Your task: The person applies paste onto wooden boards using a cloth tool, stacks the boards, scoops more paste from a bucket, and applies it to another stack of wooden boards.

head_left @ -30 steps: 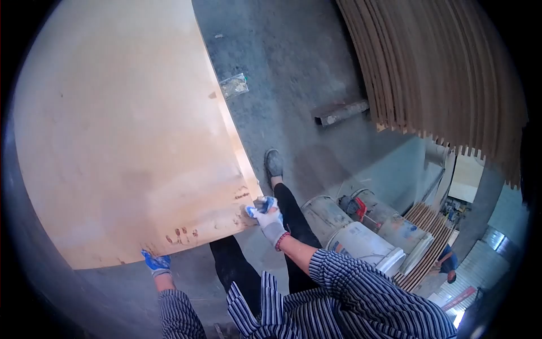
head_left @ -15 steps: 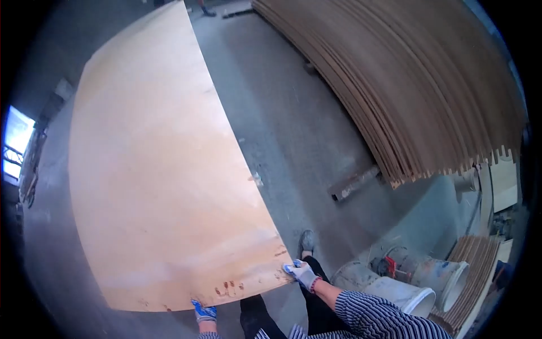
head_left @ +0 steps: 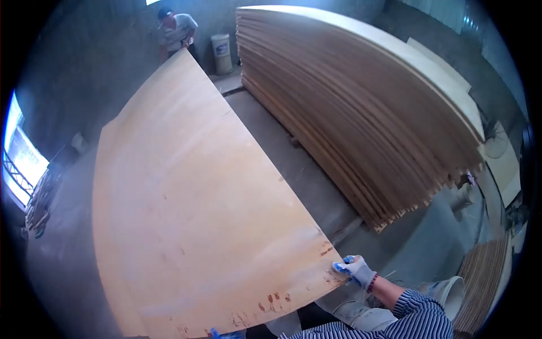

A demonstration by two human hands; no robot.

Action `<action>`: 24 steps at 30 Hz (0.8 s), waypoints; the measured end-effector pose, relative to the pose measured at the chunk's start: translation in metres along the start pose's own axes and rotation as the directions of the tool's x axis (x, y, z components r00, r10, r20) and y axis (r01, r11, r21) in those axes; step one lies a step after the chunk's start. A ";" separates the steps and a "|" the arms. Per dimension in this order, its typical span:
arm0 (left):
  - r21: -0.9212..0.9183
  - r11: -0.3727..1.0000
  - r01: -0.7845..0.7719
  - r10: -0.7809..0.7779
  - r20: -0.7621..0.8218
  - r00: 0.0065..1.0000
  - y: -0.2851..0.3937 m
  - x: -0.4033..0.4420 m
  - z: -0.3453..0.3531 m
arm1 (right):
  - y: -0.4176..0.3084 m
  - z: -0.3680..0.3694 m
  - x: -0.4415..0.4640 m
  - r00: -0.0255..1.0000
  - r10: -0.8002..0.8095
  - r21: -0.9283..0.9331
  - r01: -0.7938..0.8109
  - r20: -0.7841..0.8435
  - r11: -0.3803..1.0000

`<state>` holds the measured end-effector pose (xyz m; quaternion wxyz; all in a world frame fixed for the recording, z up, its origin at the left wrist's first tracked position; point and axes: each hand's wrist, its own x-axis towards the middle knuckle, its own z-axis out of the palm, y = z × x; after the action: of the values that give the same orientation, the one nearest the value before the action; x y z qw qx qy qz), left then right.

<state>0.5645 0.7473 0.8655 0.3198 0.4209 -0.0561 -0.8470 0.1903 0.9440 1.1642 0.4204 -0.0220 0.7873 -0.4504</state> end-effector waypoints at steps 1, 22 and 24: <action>0.029 0.999 0.022 -0.022 -0.001 1.000 0.009 0.006 0.015 | -0.011 -0.003 -0.022 0.999 0.000 0.020 0.001 -0.037 1.000; 0.286 0.950 -0.124 0.141 -0.040 0.989 0.163 -0.011 0.067 | 0.003 -0.063 -0.011 0.862 -0.351 -0.644 0.038 -0.365 0.764; 0.311 0.927 -0.212 0.244 -0.067 0.968 0.190 -0.049 0.077 | -0.006 -0.074 -0.002 0.873 -0.361 -0.589 0.110 -0.327 0.801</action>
<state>0.6229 0.6124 1.0170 0.3505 0.4991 -0.2163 -0.7624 0.1395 0.9921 1.1877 0.1538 -0.1443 0.9457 -0.2473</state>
